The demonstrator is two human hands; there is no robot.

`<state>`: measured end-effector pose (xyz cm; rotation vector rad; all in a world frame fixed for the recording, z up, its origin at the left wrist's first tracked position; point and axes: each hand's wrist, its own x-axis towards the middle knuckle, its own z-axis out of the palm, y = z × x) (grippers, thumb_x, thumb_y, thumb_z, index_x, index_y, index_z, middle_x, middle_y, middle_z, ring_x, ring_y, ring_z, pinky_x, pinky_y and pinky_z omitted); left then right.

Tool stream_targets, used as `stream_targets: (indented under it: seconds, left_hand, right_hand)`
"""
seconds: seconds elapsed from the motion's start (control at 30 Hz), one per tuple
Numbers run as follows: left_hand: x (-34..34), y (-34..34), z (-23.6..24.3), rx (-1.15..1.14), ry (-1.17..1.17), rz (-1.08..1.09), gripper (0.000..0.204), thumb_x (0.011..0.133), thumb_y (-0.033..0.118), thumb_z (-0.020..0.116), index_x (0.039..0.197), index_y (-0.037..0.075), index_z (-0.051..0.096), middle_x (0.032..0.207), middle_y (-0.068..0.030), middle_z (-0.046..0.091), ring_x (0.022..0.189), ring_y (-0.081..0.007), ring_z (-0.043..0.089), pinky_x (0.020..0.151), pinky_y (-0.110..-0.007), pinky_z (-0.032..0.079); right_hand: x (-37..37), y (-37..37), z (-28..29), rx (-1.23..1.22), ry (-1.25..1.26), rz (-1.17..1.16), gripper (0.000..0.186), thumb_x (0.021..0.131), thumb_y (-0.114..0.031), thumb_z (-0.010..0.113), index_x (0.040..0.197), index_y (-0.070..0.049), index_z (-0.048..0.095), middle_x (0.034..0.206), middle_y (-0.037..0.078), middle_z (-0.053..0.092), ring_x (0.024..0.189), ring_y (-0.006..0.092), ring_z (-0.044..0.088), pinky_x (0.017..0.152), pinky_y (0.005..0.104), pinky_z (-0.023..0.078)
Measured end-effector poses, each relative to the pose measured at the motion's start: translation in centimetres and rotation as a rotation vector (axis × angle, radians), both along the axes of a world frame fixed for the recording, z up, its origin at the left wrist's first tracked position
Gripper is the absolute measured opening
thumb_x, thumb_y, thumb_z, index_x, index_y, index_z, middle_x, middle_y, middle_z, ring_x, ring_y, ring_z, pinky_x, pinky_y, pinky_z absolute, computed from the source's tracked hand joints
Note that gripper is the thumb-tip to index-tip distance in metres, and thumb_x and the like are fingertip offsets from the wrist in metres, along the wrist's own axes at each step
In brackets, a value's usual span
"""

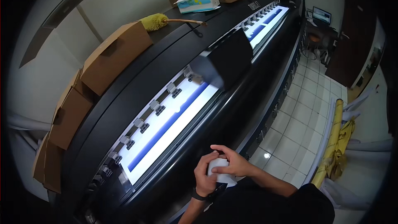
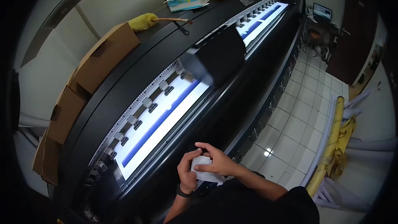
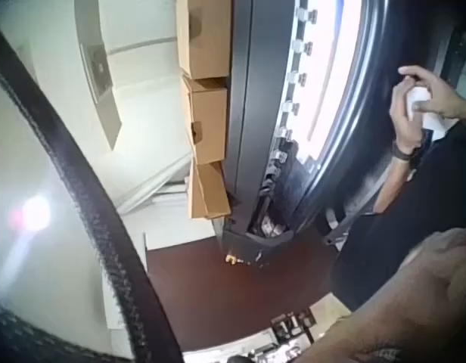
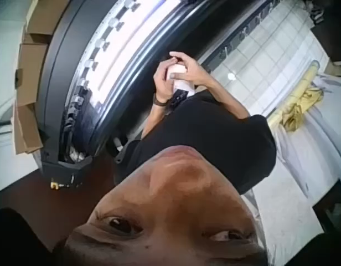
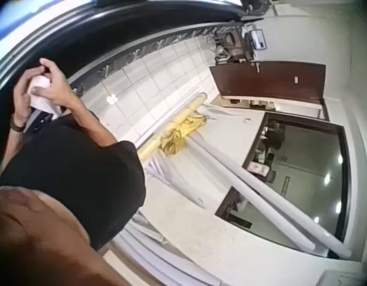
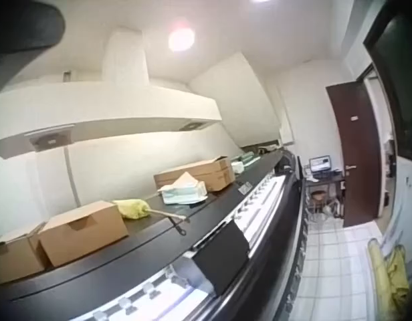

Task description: Operator monitors and manages a large format digital printing run, interacting with a computer workstation and the printer.

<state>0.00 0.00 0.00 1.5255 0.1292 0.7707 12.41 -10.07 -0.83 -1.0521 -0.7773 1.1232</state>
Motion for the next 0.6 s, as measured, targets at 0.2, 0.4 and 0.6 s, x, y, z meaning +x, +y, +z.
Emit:
stream_targets:
  seconds: [0.2, 0.4, 0.6]
  left_hand:
    - [0.3, -1.0, 2.6, 0.904, 0.160, 0.151, 0.060, 0.078, 0.054, 0.068, 0.104, 0.000, 0.063, 0.103, -0.0155, 0.064, 0.095, -0.0355, 0.061, 0.087, -0.043, 0.048]
    - [-0.2, -0.8, 0.7, 0.203, -0.134, 0.228, 0.069, 0.090, 0.063, 0.048, 0.103, -0.004, 0.058, 0.099, -0.0189, 0.062, 0.092, -0.0263, 0.064, 0.081, -0.035, 0.050]
    - [-0.4, -1.7, -0.1, -0.236, -0.209, 0.212, 0.079, 0.089, 0.071, 0.037, 0.108, -0.003, 0.055, 0.101, -0.0178, 0.061, 0.095, -0.0252, 0.061, 0.088, -0.038, 0.048]
  right_hand:
    - [0.5, -0.2, -0.1, 0.041, -0.278, -0.002, 0.074, 0.075, -0.011, 0.080, 0.137, 0.000, 0.041, 0.115, 0.012, 0.061, 0.104, 0.0160, 0.060, 0.088, 0.0291, 0.049]
    - [-1.1, 1.0, -0.8, 0.176, 0.120, 0.085, 0.084, 0.075, -0.030, 0.083, 0.140, -0.002, 0.038, 0.108, 0.008, 0.061, 0.099, 0.0143, 0.059, 0.087, 0.0277, 0.048]
    - [-1.3, 1.6, -0.4, 0.187, 0.028, 0.119, 0.082, 0.077, -0.029, 0.081, 0.141, -0.003, 0.037, 0.118, 0.008, 0.056, 0.108, 0.0141, 0.055, 0.090, 0.0285, 0.047]
